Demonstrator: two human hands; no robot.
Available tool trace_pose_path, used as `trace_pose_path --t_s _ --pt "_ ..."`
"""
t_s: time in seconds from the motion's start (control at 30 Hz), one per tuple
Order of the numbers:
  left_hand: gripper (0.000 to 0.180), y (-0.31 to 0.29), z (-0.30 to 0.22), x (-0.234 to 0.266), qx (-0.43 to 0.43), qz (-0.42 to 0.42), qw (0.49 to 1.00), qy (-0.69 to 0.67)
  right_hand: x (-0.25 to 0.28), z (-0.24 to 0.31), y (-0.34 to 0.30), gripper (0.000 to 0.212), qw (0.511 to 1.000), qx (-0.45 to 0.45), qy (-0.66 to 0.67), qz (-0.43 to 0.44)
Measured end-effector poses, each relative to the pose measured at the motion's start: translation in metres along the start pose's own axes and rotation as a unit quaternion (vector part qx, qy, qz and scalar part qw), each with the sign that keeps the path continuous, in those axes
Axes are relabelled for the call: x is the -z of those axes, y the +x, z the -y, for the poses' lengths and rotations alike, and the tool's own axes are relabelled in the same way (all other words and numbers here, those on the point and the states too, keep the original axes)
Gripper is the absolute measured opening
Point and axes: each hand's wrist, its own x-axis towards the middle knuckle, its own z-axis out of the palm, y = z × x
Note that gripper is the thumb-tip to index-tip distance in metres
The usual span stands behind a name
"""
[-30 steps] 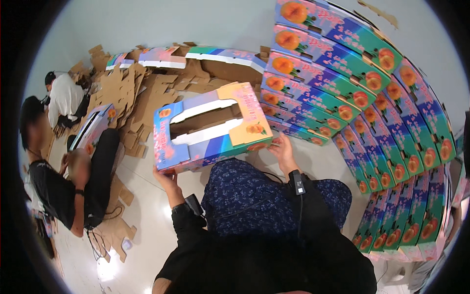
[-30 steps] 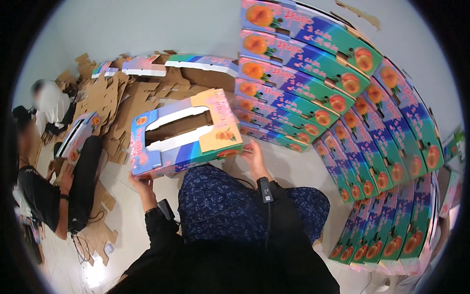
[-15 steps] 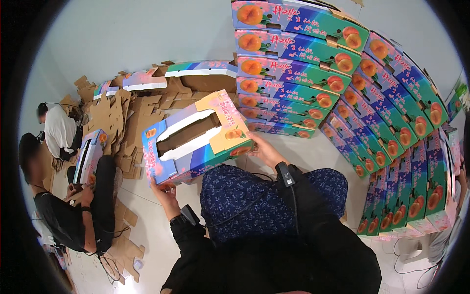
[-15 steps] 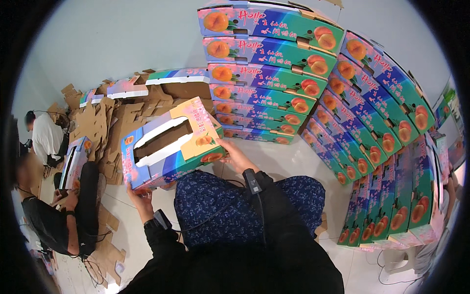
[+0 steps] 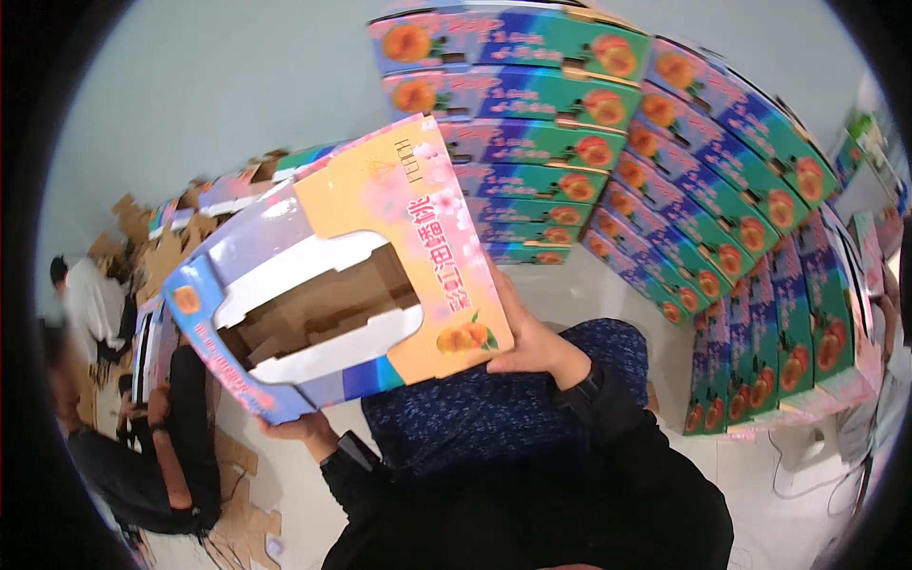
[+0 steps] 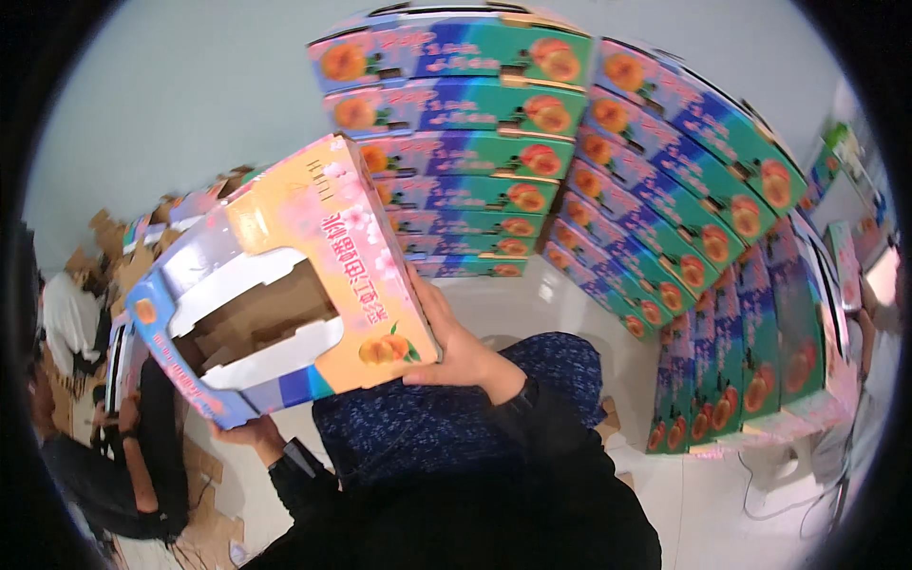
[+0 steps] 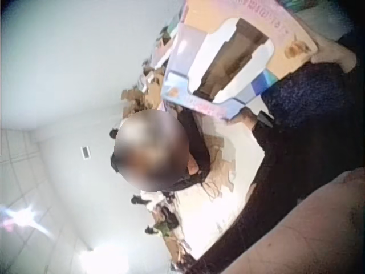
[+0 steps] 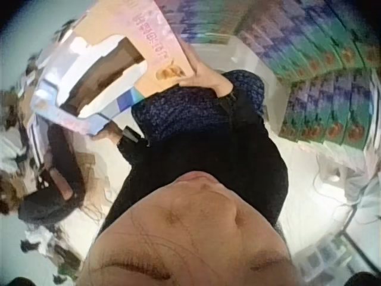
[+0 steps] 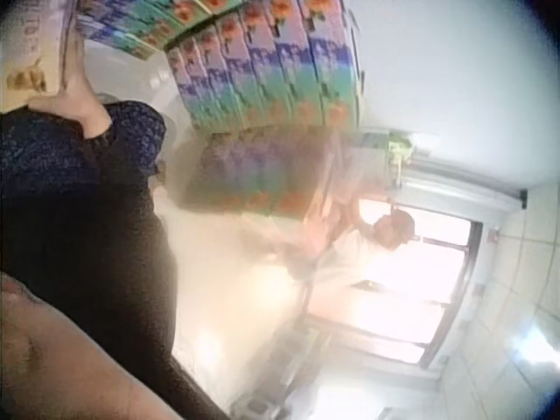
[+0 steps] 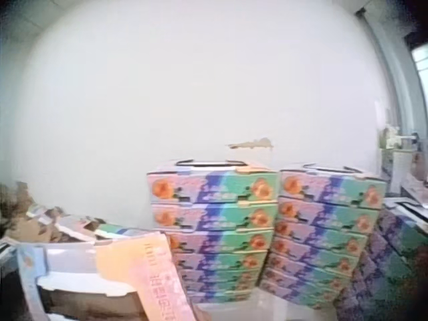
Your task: Folding and stacking cardboard fruit boxes.
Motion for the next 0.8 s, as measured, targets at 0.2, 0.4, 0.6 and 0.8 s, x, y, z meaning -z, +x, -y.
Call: trace_pose_path --t_s 0.2,0.4,0.6,0.8 --pt "0.058 -0.047 0.008 -0.075 0.048 0.086 0.994 -0.04 0.039 0.069 -0.06 0.136 0.976 0.012 -0.194 -0.102" --pt "0.06 -0.08 0.068 -0.114 0.036 0.184 0.982 -0.016 0.078 0.088 -0.152 0.13 0.94 -0.095 -0.241 -0.223" --pt "0.061 -0.181 0.097 -0.183 0.212 0.255 0.941 -0.073 0.089 0.091 -0.295 0.087 0.918 -0.094 -0.228 -0.311" --pt "0.055 -0.275 0.133 -0.224 0.376 0.419 0.809 -0.169 0.098 0.129 -0.342 0.072 0.933 0.117 -0.196 -0.279"
